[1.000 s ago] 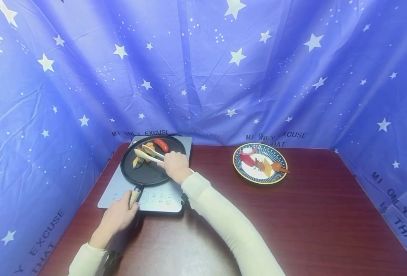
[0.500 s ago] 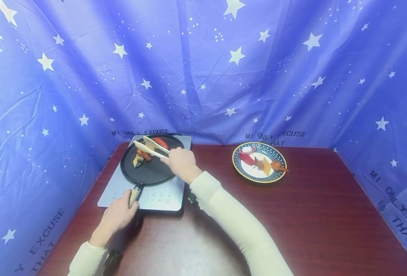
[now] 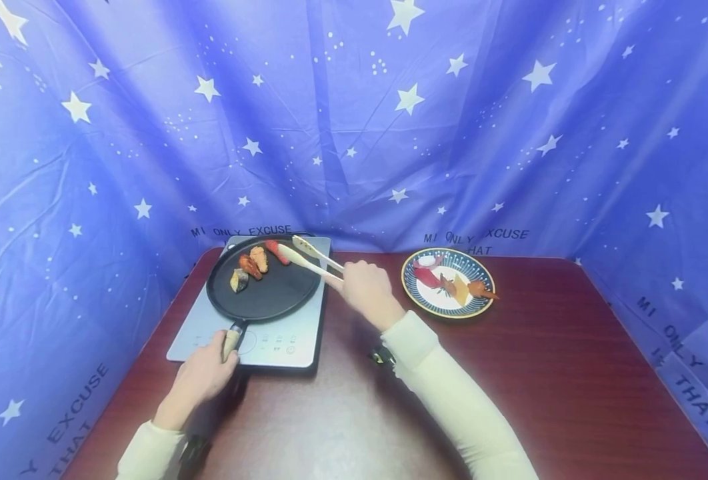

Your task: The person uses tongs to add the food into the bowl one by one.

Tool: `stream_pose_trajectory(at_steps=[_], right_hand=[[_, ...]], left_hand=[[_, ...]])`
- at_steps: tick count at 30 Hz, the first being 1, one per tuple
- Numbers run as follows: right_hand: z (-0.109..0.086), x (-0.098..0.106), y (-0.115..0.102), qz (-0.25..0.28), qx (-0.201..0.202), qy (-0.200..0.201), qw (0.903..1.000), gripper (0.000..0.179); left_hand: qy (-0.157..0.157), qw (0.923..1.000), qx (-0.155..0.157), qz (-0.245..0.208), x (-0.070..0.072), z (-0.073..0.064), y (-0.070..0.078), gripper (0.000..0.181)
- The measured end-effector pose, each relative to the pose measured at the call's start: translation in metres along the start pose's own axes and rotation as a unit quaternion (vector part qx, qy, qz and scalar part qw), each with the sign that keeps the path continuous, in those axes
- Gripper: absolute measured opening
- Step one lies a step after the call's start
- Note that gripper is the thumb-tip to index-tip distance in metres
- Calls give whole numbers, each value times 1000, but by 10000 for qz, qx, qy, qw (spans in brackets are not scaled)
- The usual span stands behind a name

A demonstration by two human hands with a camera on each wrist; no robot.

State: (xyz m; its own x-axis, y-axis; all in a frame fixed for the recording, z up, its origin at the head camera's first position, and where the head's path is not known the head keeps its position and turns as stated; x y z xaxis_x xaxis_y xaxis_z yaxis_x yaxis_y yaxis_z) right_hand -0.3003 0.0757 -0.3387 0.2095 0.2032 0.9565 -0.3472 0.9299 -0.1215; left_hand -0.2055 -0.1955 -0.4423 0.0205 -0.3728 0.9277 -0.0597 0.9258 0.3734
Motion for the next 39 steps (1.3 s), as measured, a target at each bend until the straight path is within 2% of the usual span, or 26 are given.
stream_pose_trajectory(at_steps=[14,21,30,33,39], right_hand=[[-34,-1,72,399,-353,155,9985,46],[-53,-3,103,672,-704,125,9952,46],[-77,-4,141,608,-1133,-54,9917,45],[-85,-3,153,612,-1313,-112,9894,50],[-103,4,178,443,-1538,37,9871,47]], left_hand=[[-23,10000,26,-44,0,0,0,38],[-11,10000,39,-37,1,1,1,39],[0,10000,41,-79,2,1,1,37],[-5,10000,42,-70,1,1,1,39],[-22,10000,32,-48,1,0,0,40]])
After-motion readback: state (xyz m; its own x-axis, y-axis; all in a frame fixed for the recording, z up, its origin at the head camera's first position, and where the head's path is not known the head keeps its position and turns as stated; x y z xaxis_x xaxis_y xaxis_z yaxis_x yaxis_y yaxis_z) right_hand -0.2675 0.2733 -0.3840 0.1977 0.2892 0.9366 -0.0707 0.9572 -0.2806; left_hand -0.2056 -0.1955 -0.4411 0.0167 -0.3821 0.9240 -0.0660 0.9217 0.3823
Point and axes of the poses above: each hand's wrist, its own z-axis towards the middle knuckle, its own x-axis out of the back of the hand, y = z × x, the point moved 9 cm from there along z, towards the middle knuckle, and after that the axes turned 1 degree about x, right-handed, at the moved point
